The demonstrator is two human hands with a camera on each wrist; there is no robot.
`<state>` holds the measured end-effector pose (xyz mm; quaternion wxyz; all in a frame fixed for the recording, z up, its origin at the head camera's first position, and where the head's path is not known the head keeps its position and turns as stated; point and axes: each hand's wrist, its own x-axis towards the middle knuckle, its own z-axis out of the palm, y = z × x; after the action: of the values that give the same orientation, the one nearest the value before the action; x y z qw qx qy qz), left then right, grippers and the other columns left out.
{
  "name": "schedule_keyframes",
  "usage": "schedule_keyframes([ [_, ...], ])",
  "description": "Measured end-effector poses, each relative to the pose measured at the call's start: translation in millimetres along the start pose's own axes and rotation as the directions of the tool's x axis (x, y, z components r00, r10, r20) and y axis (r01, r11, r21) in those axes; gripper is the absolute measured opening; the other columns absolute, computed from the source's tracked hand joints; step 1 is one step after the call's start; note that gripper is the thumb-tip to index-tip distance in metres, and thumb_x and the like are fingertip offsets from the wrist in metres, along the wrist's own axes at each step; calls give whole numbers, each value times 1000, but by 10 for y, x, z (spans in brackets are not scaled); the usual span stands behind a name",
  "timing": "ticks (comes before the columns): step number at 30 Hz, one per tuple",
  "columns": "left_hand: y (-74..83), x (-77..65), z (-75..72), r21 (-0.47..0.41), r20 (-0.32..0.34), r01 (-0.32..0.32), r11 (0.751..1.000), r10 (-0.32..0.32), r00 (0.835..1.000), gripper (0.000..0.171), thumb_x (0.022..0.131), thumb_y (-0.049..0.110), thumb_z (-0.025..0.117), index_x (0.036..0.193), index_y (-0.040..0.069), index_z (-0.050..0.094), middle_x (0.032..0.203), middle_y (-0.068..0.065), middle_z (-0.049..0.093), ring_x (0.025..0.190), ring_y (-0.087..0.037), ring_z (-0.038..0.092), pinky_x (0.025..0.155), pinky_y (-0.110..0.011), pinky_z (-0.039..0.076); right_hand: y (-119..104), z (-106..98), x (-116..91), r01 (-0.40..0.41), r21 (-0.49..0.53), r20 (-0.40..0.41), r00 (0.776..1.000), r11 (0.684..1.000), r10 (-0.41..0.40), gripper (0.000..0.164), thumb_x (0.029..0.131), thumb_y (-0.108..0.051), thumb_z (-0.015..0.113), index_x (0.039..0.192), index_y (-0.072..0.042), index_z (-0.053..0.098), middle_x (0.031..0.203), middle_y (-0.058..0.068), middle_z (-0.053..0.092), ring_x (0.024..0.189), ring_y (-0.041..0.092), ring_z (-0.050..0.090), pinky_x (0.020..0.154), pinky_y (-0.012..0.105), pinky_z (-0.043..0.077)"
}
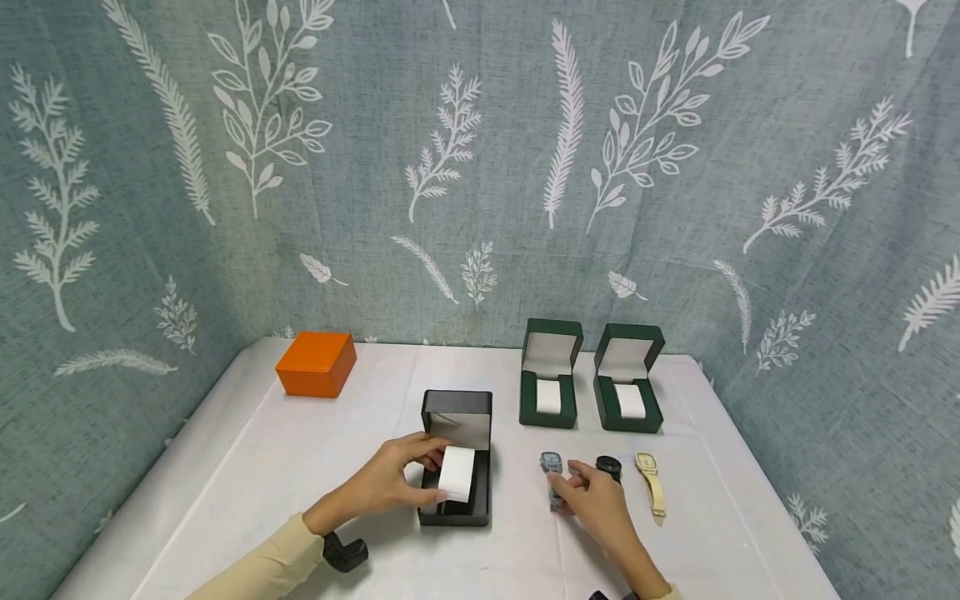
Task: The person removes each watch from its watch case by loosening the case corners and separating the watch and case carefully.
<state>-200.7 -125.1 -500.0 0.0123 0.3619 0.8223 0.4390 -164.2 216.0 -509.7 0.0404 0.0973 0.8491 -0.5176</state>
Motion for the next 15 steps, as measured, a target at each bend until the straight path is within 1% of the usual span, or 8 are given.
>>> schedule_keyframes([
  [6, 12, 3, -1, 7, 5, 24, 1000, -24, 1000, 69, 85, 38, 86, 139, 3, 62, 110, 4, 64, 98, -11, 65, 88, -31, 56, -29, -4, -11, -3, -5, 8, 1000, 1000, 3, 67, 95, -34, 74, 141, 10, 55, 97, 10, 67, 75, 16, 70, 65, 30, 60],
  [9, 11, 0, 4, 13, 1, 27, 1000, -27, 1000, 69, 84, 38, 87, 138, 4, 63, 109, 2, 64, 97, -11, 65, 88, -30, 56, -48, -9, -8, 21, -24, 13, 1000, 1000, -21, 64, 96, -34, 74, 141, 7, 55, 98, 8, 69, 76, 16, 69, 66, 31, 60],
  [12, 10, -5, 4, 15, -6, 20, 1000, -20, 1000, 68, 84, 38, 87, 138, 4, 63, 108, 1, 64, 97, -11, 65, 88, -30, 56, -54, -24, 3, 54, -40, 0, 999, 998, -55, 61, 96, -33, 74, 141, 4, 57, 98, 7, 71, 76, 17, 69, 66, 31, 60],
  [15, 11, -9, 2, 18, -14, 7, 1000, -7, 1000, 67, 84, 37, 87, 137, 3, 63, 108, 1, 64, 96, -10, 65, 87, -29, 57, -40, -44, 22, 76, -31, -11, 997, 997, -77, 59, 95, -32, 76, 140, 0, 59, 99, 6, 71, 77, 17, 70, 67, 30, 60],
])
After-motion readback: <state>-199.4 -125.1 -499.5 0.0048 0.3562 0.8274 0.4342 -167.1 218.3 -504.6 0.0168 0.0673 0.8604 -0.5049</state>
